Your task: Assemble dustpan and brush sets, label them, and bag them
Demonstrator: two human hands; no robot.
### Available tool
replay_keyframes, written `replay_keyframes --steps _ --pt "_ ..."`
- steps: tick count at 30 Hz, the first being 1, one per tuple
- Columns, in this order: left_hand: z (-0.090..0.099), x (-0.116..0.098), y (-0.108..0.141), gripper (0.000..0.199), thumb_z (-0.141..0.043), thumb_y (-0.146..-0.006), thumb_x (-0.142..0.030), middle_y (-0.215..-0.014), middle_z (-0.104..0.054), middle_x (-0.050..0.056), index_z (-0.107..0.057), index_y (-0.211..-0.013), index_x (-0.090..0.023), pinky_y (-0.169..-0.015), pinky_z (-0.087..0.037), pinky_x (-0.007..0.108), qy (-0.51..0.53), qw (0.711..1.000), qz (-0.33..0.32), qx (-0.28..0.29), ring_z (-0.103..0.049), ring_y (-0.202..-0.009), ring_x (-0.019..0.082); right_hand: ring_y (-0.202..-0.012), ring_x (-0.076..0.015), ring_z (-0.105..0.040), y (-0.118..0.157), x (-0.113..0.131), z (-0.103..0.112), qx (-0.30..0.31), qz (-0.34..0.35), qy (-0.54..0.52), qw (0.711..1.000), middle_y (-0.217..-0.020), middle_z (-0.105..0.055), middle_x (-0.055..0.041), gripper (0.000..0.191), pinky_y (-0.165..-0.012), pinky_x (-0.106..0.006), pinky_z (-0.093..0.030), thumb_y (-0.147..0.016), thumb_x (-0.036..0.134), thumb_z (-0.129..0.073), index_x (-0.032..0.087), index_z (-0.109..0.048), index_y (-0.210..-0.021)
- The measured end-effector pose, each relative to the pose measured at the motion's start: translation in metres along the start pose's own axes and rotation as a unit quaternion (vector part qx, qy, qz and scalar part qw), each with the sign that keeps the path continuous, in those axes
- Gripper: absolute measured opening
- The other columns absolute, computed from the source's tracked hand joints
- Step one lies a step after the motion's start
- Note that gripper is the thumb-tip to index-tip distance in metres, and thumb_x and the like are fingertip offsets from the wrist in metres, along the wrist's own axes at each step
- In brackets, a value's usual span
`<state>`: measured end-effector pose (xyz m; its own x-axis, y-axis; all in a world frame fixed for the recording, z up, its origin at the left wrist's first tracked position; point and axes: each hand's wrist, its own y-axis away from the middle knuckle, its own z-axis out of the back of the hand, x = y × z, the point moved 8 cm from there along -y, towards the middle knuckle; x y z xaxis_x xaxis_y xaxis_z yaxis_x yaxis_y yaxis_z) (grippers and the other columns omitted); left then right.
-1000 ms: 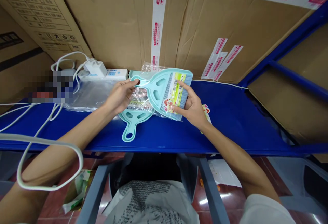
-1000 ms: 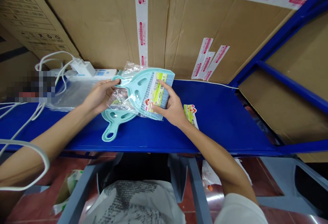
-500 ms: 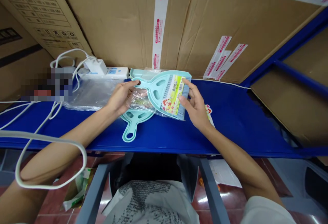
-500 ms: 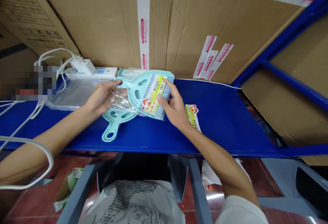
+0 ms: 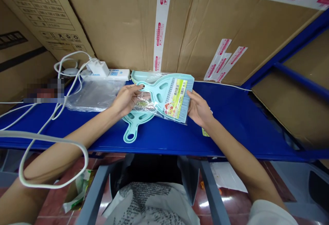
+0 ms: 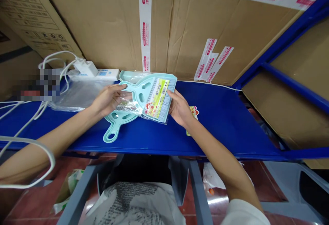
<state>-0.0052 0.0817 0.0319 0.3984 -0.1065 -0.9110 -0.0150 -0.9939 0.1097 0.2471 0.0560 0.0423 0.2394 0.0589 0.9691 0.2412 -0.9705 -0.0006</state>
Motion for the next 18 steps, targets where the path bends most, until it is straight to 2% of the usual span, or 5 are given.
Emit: replay_keyframes --steps 4,8,13,18 --pt "0.002 -0.007 -0.002 0.013 -0.078 -0.085 -0.017 -0.069 -0.074 0.008 -0.067 -0.077 -0.015 -0.069 -0.066 0.032 -0.005 0.999 -0.033 -0.012 -0.076 -0.064 0.022 -0.109 -0.033 -0.081 -0.001 0.006 0.011 -0.033 0.026 -0.012 0.999 -0.114 -0.084 -0.0049 0.051 -0.088 -0.053 -0.07 -0.082 0.052 -0.087 0.03 -0.069 -0.125" --pt "0.01 -0.009 -0.004 0.009 -0.072 -0.084 -0.016 -0.072 -0.077 0.012 -0.067 -0.077 -0.014 -0.069 -0.066 0.032 0.006 0.999 -0.02 -0.044 -0.076 -0.064 0.022 -0.095 -0.03 -0.084 -0.001 0.009 0.023 -0.069 0.03 -0.009 0.997 -0.104 -0.085 -0.0064 0.048 -0.078 -0.047 -0.072 -0.085 0.054 -0.086 0.028 -0.068 -0.121" --pt "0.016 -0.01 -0.008 0.004 -0.07 -0.08 -0.017 -0.067 -0.075 0.01 -0.069 -0.082 -0.014 -0.069 -0.066 0.03 0.021 0.998 -0.016 -0.062 -0.076 -0.065 0.022 -0.077 -0.0252 -0.083 -0.001 0.013 0.029 -0.106 0.051 0.016 0.993 -0.089 -0.084 -0.0051 0.043 -0.063 -0.036 -0.069 -0.084 0.05 -0.087 0.025 -0.07 -0.113" --pt "0.014 -0.009 -0.008 0.004 -0.071 -0.078 -0.016 -0.066 -0.075 0.01 -0.067 -0.079 -0.014 -0.066 -0.064 0.029 0.007 0.998 -0.007 -0.059 -0.075 -0.061 0.021 -0.067 -0.0203 -0.08 -0.005 0.016 0.031 -0.102 0.069 0.026 0.992 -0.083 -0.082 -0.0011 0.049 -0.056 -0.03 -0.067 -0.076 0.047 -0.093 0.025 -0.068 -0.111"
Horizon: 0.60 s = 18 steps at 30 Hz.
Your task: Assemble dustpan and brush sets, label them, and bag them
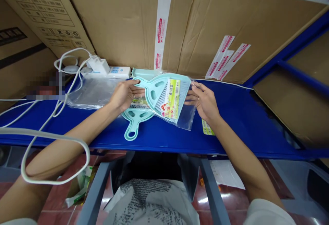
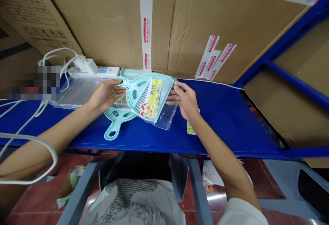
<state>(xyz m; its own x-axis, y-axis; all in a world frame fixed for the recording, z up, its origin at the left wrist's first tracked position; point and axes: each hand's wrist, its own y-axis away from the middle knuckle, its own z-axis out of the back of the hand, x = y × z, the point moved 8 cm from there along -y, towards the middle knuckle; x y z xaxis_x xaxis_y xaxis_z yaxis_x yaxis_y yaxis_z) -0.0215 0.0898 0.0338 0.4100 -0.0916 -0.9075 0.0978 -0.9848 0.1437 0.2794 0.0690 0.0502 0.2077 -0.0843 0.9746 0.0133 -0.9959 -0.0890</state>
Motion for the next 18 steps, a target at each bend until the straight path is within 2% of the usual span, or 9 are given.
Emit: replay_keyframes --steps 4,7,11,14,18 --pt "-0.002 0.002 0.002 0.006 -0.072 -0.077 -0.017 -0.066 -0.075 0.01 -0.068 -0.08 -0.014 -0.067 -0.064 0.029 0.002 1.0 -0.002 0.002 -0.074 -0.06 0.021 -0.069 -0.0203 -0.079 -0.001 -0.004 0.0 0.017 -0.023 0.01 1.0 -0.084 -0.081 -0.0056 0.041 -0.058 -0.031 -0.068 -0.082 0.054 -0.086 0.021 -0.069 -0.099" --pt "-0.001 0.002 0.001 0.006 -0.072 -0.077 -0.018 -0.067 -0.075 0.009 -0.068 -0.082 -0.014 -0.07 -0.065 0.031 0.015 1.0 -0.013 -0.001 -0.075 -0.063 0.022 -0.075 -0.0215 -0.08 0.001 -0.001 0.0 0.009 -0.008 0.013 1.0 -0.089 -0.08 -0.005 0.038 -0.061 -0.032 -0.069 -0.085 0.051 -0.082 0.024 -0.065 -0.105" --pt "0.002 0.002 0.0 0.008 -0.072 -0.078 -0.018 -0.069 -0.077 0.011 -0.07 -0.083 -0.013 -0.072 -0.066 0.03 0.024 1.0 -0.016 -0.001 -0.078 -0.071 0.023 -0.08 -0.0199 -0.08 0.007 0.008 -0.001 -0.021 0.05 0.018 0.998 -0.106 -0.079 0.0014 0.053 -0.066 -0.034 -0.07 -0.08 0.041 -0.087 0.032 -0.048 -0.114" --pt "0.004 0.003 0.0 0.01 -0.073 -0.078 -0.019 -0.069 -0.076 0.011 -0.069 -0.084 -0.014 -0.075 -0.067 0.032 0.022 1.0 -0.02 -0.008 -0.079 -0.073 0.025 -0.081 -0.0178 -0.079 0.012 0.016 -0.003 -0.036 0.106 0.049 0.992 -0.121 -0.075 0.0015 0.06 -0.069 -0.035 -0.072 -0.078 0.04 -0.089 0.036 -0.045 -0.118" --pt "0.003 0.003 0.0 0.012 -0.075 -0.077 -0.02 -0.069 -0.075 0.009 -0.068 -0.085 -0.015 -0.078 -0.068 0.035 0.019 1.0 -0.022 -0.006 -0.079 -0.073 0.025 -0.088 -0.0201 -0.079 0.013 0.02 -0.003 -0.035 0.148 0.094 0.984 -0.129 -0.07 -0.0021 0.044 -0.068 -0.037 -0.072 -0.08 0.037 -0.088 0.031 -0.054 -0.106"
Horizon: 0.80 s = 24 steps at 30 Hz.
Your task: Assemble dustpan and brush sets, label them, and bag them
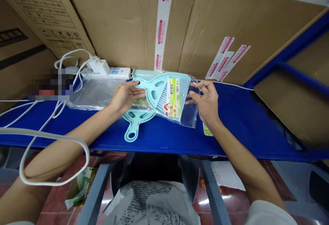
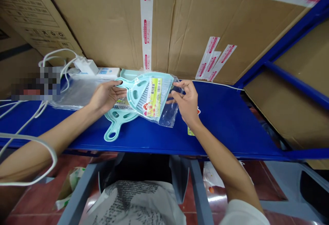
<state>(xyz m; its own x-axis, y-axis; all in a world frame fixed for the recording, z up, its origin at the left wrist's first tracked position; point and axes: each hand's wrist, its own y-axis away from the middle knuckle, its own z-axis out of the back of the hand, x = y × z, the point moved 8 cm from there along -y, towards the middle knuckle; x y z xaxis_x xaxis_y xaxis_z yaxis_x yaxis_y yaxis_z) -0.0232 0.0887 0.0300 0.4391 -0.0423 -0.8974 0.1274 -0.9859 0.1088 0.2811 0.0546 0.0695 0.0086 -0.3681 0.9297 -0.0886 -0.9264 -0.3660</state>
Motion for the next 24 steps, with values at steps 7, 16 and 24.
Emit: replay_keyframes --steps 7,16,24 --pt "-0.001 0.0 0.0 0.009 -0.072 -0.076 -0.019 -0.068 -0.075 0.01 -0.068 -0.083 -0.014 -0.076 -0.067 0.032 0.003 1.0 0.002 0.003 -0.078 -0.071 0.023 -0.079 -0.0159 -0.071 -0.002 -0.001 -0.002 0.019 0.013 0.009 1.0 -0.129 -0.065 -0.0064 0.013 -0.057 -0.035 -0.065 -0.085 0.034 -0.082 0.026 -0.078 -0.094" --pt "0.0 -0.002 0.001 0.008 -0.072 -0.078 -0.017 -0.069 -0.076 0.009 -0.069 -0.084 -0.014 -0.075 -0.067 0.032 0.007 1.0 -0.006 0.005 -0.078 -0.072 0.023 -0.088 -0.0184 -0.067 -0.002 0.001 -0.005 0.059 0.021 0.01 0.998 -0.131 -0.061 -0.007 0.022 -0.053 -0.033 -0.066 -0.083 0.045 -0.09 0.028 -0.085 -0.098" --pt "-0.001 0.002 0.0 0.006 -0.072 -0.078 -0.016 -0.066 -0.075 0.009 -0.069 -0.083 -0.013 -0.071 -0.067 0.031 0.003 1.0 0.001 0.001 -0.078 -0.069 0.022 -0.125 -0.0338 -0.06 0.004 -0.008 -0.018 0.168 0.021 0.079 0.982 -0.139 -0.053 -0.011 0.05 -0.052 -0.032 -0.069 -0.085 0.053 -0.091 0.039 -0.082 -0.132"
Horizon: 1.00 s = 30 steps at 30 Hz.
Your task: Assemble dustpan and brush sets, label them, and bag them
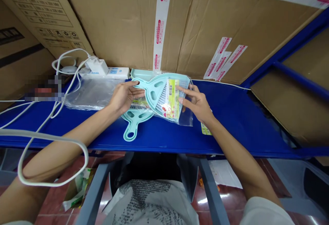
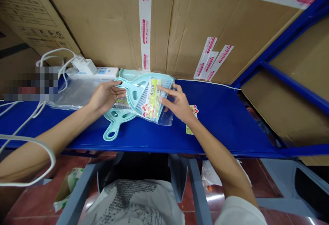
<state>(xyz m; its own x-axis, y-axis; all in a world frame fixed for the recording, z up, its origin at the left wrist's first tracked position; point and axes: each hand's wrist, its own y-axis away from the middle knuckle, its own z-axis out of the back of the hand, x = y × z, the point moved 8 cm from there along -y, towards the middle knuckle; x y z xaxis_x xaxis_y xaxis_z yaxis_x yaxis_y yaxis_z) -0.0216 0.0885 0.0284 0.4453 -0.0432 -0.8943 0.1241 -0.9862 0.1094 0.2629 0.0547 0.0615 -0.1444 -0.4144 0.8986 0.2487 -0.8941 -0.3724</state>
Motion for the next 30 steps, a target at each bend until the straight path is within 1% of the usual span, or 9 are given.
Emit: replay_keyframes --steps 3,8,11,15,17,19,23,25,30 --pt "-0.001 0.0 0.001 0.005 -0.071 -0.079 -0.016 -0.066 -0.075 0.009 -0.069 -0.082 -0.013 -0.073 -0.068 0.032 -0.002 1.0 -0.003 0.0 -0.078 -0.07 0.023 -0.119 -0.0326 -0.063 0.001 -0.002 -0.003 0.016 -0.009 0.035 0.999 -0.14 -0.05 -0.0117 0.055 -0.05 -0.032 -0.069 -0.083 0.055 -0.092 0.039 -0.082 -0.134" --pt "-0.001 0.001 0.001 0.005 -0.071 -0.079 -0.016 -0.067 -0.076 0.01 -0.07 -0.082 -0.012 -0.073 -0.068 0.032 0.003 1.0 -0.007 0.001 -0.078 -0.07 0.022 -0.116 -0.0344 -0.063 0.001 -0.002 0.005 -0.053 0.004 0.06 0.997 -0.142 -0.048 -0.0116 0.061 -0.046 -0.037 -0.068 -0.071 0.06 -0.098 0.033 -0.086 -0.125" --pt "-0.001 0.0 0.0 0.003 -0.071 -0.08 -0.015 -0.067 -0.076 0.01 -0.07 -0.082 -0.012 -0.072 -0.068 0.031 0.009 1.0 -0.009 -0.002 -0.078 -0.069 0.022 -0.114 -0.0327 -0.065 0.0 -0.001 0.004 -0.067 -0.005 0.017 0.998 -0.141 -0.052 -0.0112 0.057 -0.046 -0.036 -0.065 -0.075 0.058 -0.095 0.031 -0.084 -0.124" --pt "-0.001 0.0 0.0 0.002 -0.07 -0.08 -0.014 -0.067 -0.076 0.01 -0.07 -0.081 -0.013 -0.074 -0.069 0.031 0.024 1.0 -0.006 -0.005 -0.077 -0.068 0.021 -0.101 -0.0234 -0.073 0.002 -0.002 0.012 -0.143 -0.05 -0.119 0.981 -0.131 -0.068 -0.0034 0.039 -0.058 -0.031 -0.064 -0.089 0.053 -0.079 0.034 -0.062 -0.119" --pt "-0.002 0.001 0.0 0.003 -0.07 -0.079 -0.015 -0.069 -0.077 0.01 -0.069 -0.081 -0.013 -0.077 -0.07 0.033 0.025 1.0 -0.002 -0.001 -0.079 -0.071 0.022 -0.096 -0.0218 -0.076 0.002 -0.007 0.013 -0.164 -0.094 -0.181 0.965 -0.123 -0.074 0.0013 0.05 -0.065 -0.032 -0.065 -0.085 0.05 -0.082 0.036 -0.047 -0.118" --pt "-0.002 0.001 0.001 0.004 -0.071 -0.079 -0.016 -0.07 -0.077 0.01 -0.069 -0.081 -0.013 -0.08 -0.07 0.035 0.026 1.0 -0.009 0.003 -0.08 -0.073 0.023 -0.094 -0.0234 -0.078 0.001 -0.012 0.011 -0.156 -0.139 -0.226 0.951 -0.114 -0.078 0.0021 0.063 -0.071 -0.036 -0.067 -0.079 0.051 -0.087 0.036 -0.04 -0.118" --pt "-0.005 0.002 0.003 0.007 -0.074 -0.079 -0.018 -0.069 -0.076 0.009 -0.069 -0.08 -0.013 -0.084 -0.07 0.038 0.018 0.999 -0.023 0.02 -0.079 -0.073 0.023 -0.096 -0.0291 -0.081 -0.001 -0.016 -0.001 -0.084 -0.203 -0.244 0.945 -0.106 -0.082 -0.0041 0.074 -0.078 -0.044 -0.069 -0.073 0.057 -0.095 0.032 -0.049 -0.124" --pt "-0.006 0.002 0.003 0.008 -0.075 -0.08 -0.019 -0.069 -0.075 0.007 -0.069 -0.079 -0.014 -0.088 -0.07 0.04 0.016 0.999 -0.03 0.03 -0.079 -0.073 0.023 -0.092 -0.0298 -0.082 0.0 -0.017 -0.005 -0.06 -0.215 -0.227 0.948 -0.104 -0.083 -0.0055 0.078 -0.079 -0.046 -0.07 -0.068 0.053 -0.1 0.029 -0.056 -0.128" --pt "-0.01 0.004 0.006 0.012 -0.078 -0.08 -0.018 -0.067 -0.073 0.004 -0.067 -0.079 -0.015 -0.097 -0.068 0.046 0.01 0.999 -0.026 0.037 -0.082 -0.077 0.025 -0.08 -0.0245 -0.081 0.0 -0.025 0.004 -0.086 -0.22 -0.184 0.954 -0.091 -0.084 -0.0065 0.063 -0.077 -0.038 -0.069 -0.057 0.03 -0.105 0.018 -0.074 -0.11"
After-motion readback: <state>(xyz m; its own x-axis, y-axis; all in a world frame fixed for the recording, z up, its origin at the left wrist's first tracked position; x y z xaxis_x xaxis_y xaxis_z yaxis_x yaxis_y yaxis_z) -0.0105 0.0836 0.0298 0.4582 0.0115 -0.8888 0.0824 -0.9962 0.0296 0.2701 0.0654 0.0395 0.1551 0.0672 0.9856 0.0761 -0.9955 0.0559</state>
